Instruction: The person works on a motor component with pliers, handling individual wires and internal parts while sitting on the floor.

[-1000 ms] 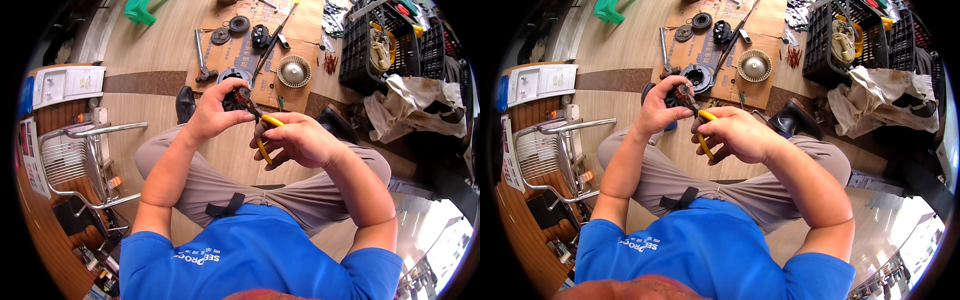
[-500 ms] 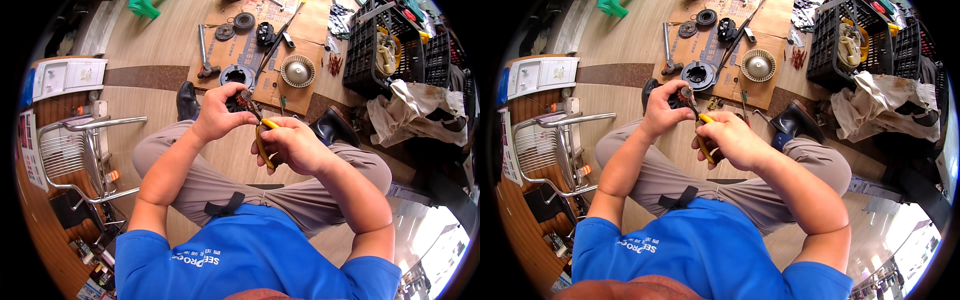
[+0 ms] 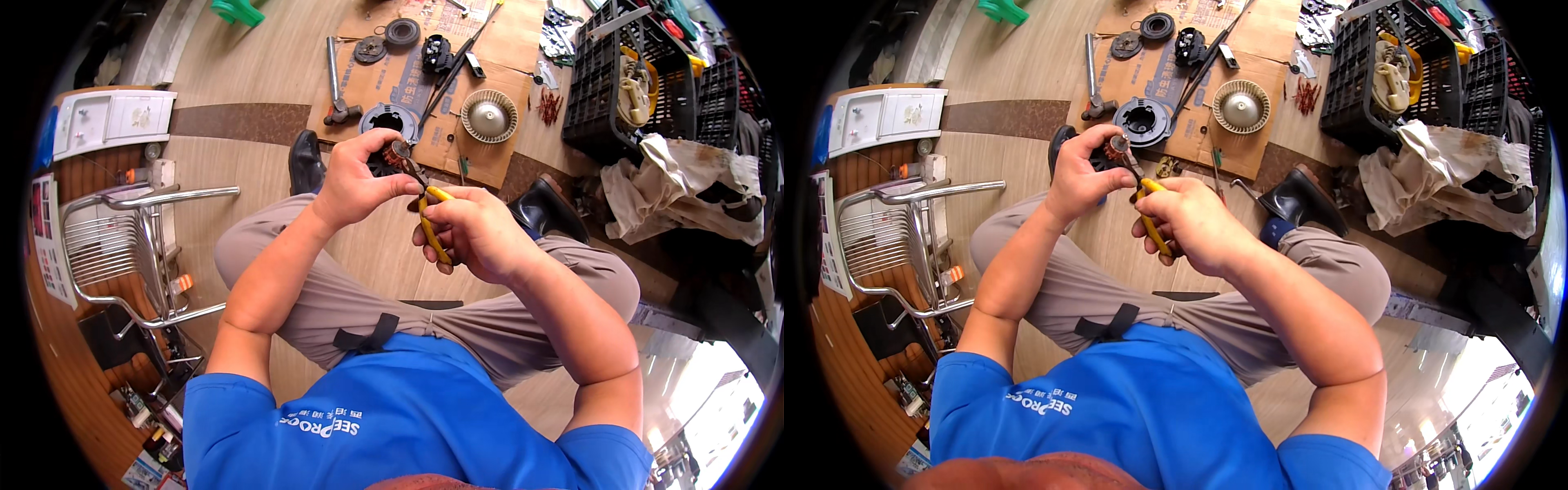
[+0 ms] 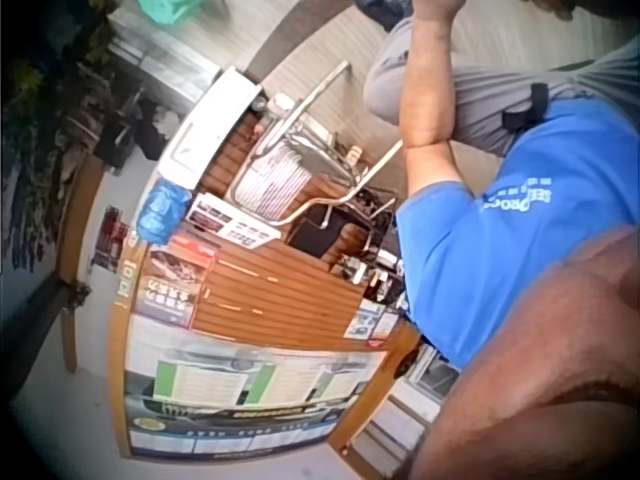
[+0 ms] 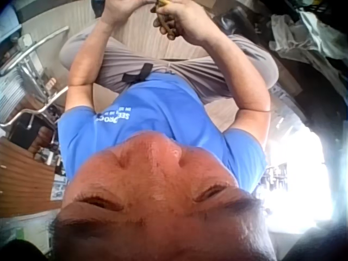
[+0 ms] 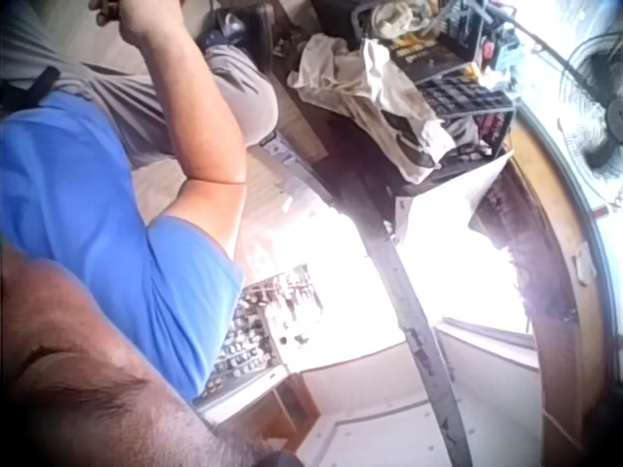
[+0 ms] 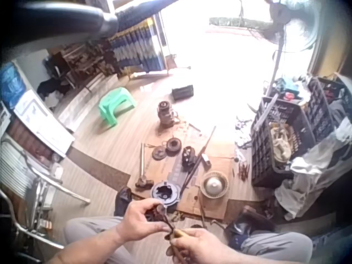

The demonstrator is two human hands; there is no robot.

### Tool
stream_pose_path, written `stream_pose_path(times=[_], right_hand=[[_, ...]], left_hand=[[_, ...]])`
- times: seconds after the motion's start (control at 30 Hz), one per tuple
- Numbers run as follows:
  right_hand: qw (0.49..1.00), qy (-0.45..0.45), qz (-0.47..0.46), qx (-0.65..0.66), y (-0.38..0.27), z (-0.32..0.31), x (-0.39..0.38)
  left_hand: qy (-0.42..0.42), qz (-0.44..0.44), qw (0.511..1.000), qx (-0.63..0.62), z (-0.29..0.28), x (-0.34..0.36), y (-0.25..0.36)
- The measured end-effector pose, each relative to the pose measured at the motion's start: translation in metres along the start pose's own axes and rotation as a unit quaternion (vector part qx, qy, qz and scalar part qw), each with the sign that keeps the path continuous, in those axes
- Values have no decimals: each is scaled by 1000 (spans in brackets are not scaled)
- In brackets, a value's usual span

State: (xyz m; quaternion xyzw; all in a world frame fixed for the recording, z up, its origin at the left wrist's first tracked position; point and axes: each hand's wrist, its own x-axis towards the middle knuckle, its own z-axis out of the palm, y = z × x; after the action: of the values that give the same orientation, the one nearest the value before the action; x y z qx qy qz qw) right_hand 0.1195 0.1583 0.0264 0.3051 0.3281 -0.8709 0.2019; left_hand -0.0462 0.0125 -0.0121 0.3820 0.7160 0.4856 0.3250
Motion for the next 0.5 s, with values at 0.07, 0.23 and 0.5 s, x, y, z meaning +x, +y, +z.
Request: stream_pose_path(times=[0.07,0.23,0.5], right_hand=[[1000,-10,9,-6,1,0,1],[1000,1,-3,-18,2,2,2],[997,18,-19,-66,3,3,5]], left_hand=[[-3,10,1000,10,0,0,-2],[-7,8,1000,8,1,1,-4],[30,34,999,9,4,1,-5]])
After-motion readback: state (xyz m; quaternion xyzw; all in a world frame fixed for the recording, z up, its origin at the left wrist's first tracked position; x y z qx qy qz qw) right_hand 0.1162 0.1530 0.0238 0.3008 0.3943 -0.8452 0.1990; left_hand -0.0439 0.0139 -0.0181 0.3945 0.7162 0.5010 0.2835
